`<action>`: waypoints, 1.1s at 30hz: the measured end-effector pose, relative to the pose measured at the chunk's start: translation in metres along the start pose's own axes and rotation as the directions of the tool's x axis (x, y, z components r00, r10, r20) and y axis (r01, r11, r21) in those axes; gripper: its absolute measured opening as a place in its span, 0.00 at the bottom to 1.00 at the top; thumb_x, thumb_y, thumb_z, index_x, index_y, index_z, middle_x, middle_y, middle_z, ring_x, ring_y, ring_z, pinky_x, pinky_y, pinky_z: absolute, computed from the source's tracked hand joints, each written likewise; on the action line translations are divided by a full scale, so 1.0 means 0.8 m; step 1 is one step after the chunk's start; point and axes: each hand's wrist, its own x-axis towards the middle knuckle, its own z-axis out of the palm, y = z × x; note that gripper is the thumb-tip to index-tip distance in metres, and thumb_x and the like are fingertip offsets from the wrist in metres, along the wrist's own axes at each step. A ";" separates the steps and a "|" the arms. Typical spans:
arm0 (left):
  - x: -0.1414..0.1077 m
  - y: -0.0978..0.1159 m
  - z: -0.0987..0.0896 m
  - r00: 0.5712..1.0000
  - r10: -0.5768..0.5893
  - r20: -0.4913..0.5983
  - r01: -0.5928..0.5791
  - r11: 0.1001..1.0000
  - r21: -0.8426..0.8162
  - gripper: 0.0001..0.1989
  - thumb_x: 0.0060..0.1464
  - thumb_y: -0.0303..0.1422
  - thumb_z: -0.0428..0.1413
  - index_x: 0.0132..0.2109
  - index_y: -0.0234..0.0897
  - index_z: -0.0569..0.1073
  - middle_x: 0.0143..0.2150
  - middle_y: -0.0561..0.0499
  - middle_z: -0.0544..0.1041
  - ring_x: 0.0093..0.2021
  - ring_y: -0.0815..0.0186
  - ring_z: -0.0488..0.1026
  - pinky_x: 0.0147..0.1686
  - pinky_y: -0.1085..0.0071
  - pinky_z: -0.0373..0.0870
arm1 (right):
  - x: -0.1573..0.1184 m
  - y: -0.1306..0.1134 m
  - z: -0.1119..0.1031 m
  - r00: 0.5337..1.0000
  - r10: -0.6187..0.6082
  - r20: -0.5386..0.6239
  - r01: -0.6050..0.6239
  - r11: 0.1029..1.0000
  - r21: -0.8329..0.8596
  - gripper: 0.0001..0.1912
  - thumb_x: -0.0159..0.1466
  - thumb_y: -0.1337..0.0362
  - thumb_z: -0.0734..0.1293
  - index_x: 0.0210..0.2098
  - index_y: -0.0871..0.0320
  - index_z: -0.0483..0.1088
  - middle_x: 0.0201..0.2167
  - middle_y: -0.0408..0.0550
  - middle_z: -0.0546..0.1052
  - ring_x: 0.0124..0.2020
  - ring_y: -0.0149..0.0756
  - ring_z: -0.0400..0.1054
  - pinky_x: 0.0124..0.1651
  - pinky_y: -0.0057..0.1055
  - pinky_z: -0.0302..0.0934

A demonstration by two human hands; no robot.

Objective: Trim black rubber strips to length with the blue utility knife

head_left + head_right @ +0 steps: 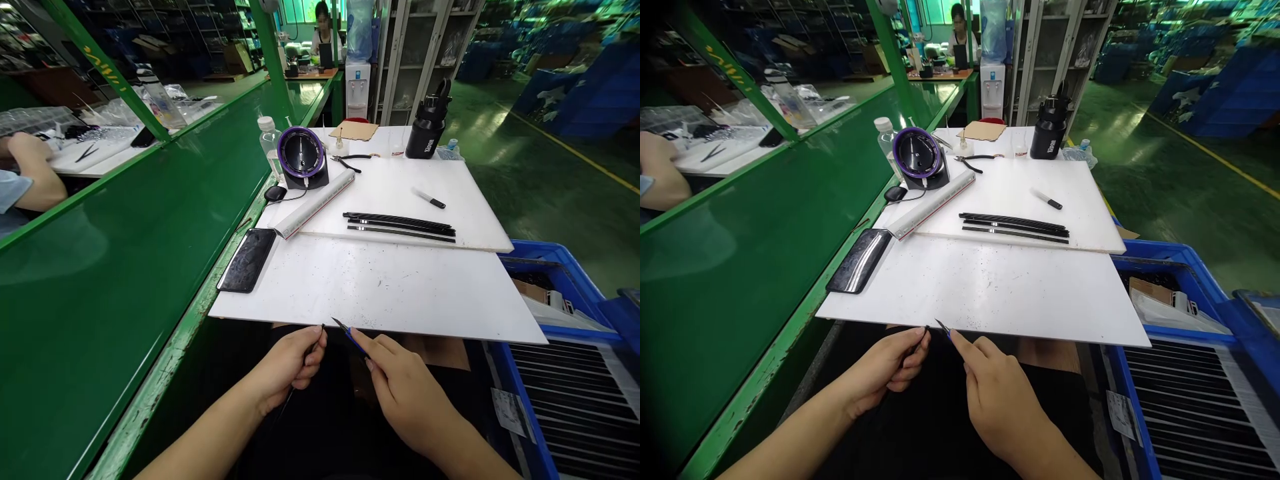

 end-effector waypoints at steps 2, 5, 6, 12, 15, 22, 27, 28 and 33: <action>0.001 0.002 0.000 1.000 0.004 0.003 -0.004 1.000 0.025 0.15 0.62 0.44 0.49 0.36 0.36 0.65 0.23 0.60 0.57 0.18 0.78 0.44 0.17 0.79 0.37 | 0.004 -0.003 0.000 1.000 -0.013 0.008 0.013 1.000 -0.025 0.29 0.71 0.70 0.53 0.69 0.44 0.59 0.41 0.44 0.74 0.36 0.34 0.72 0.42 0.35 0.66; 0.001 0.006 0.001 1.000 -0.012 -0.013 0.012 0.998 0.055 0.15 0.61 0.44 0.50 0.36 0.36 0.64 0.23 0.60 0.57 0.19 0.78 0.44 0.17 0.79 0.38 | 0.009 -0.005 0.002 0.999 -0.015 0.030 0.017 0.998 -0.060 0.30 0.71 0.70 0.53 0.69 0.44 0.59 0.40 0.44 0.74 0.36 0.34 0.71 0.41 0.34 0.66; 0.000 0.007 0.002 1.000 -0.018 -0.019 0.019 0.998 0.064 0.15 0.60 0.45 0.50 0.35 0.36 0.64 0.23 0.60 0.57 0.19 0.78 0.44 0.17 0.79 0.38 | 0.010 -0.006 0.002 0.999 -0.016 0.036 0.019 0.997 -0.068 0.30 0.71 0.70 0.53 0.69 0.44 0.59 0.41 0.44 0.74 0.35 0.34 0.71 0.41 0.34 0.66; 0.001 0.011 0.006 0.999 -0.040 -0.036 0.043 0.994 0.099 0.19 0.55 0.49 0.53 0.34 0.37 0.63 0.22 0.61 0.55 0.19 0.78 0.43 0.18 0.78 0.37 | 0.010 -0.006 0.002 0.998 -0.035 0.048 0.039 0.997 -0.074 0.31 0.70 0.72 0.54 0.69 0.45 0.59 0.41 0.44 0.74 0.34 0.32 0.71 0.40 0.31 0.66; 0.001 0.013 0.007 0.997 -0.044 -0.060 0.050 0.993 0.108 0.20 0.53 0.51 0.55 0.34 0.37 0.63 0.22 0.61 0.55 0.19 0.78 0.44 0.18 0.78 0.37 | 0.011 -0.007 -0.001 0.998 -0.042 0.053 0.047 0.995 -0.087 0.31 0.69 0.72 0.53 0.69 0.45 0.59 0.41 0.43 0.74 0.33 0.32 0.70 0.39 0.31 0.65; 0.001 0.017 0.010 0.994 -0.070 -0.082 0.079 0.990 0.114 0.22 0.50 0.53 0.56 0.33 0.38 0.62 0.21 0.61 0.55 0.19 0.78 0.44 0.17 0.78 0.36 | 0.013 -0.006 -0.001 0.996 -0.047 0.071 0.059 0.982 -0.181 0.33 0.68 0.74 0.54 0.69 0.46 0.59 0.41 0.44 0.75 0.31 0.31 0.69 0.35 0.29 0.63; 0.000 0.019 0.013 0.993 -0.071 -0.093 0.083 0.989 0.123 0.21 0.50 0.52 0.56 0.33 0.38 0.62 0.21 0.61 0.55 0.19 0.78 0.44 0.17 0.78 0.37 | 0.009 -0.004 0.010 0.996 -0.075 0.054 0.089 0.940 -0.330 0.34 0.66 0.73 0.56 0.70 0.49 0.57 0.42 0.47 0.74 0.27 0.31 0.68 0.28 0.29 0.60; 0.000 0.020 0.014 0.993 -0.074 -0.095 0.086 0.988 0.125 0.21 0.51 0.52 0.55 0.33 0.38 0.62 0.21 0.61 0.55 0.19 0.78 0.44 0.17 0.78 0.38 | 0.008 -0.004 0.013 0.995 -0.081 0.051 0.094 0.925 -0.367 0.34 0.66 0.74 0.56 0.71 0.49 0.57 0.42 0.47 0.74 0.26 0.32 0.67 0.27 0.30 0.58; 0.001 0.022 0.015 0.992 -0.075 -0.105 0.090 0.986 0.144 0.19 0.53 0.50 0.54 0.33 0.38 0.62 0.21 0.61 0.55 0.19 0.78 0.44 0.18 0.78 0.39 | 0.006 -0.001 0.021 0.995 -0.095 0.037 0.102 0.891 -0.442 0.35 0.66 0.74 0.56 0.71 0.50 0.56 0.42 0.48 0.75 0.24 0.33 0.66 0.24 0.31 0.54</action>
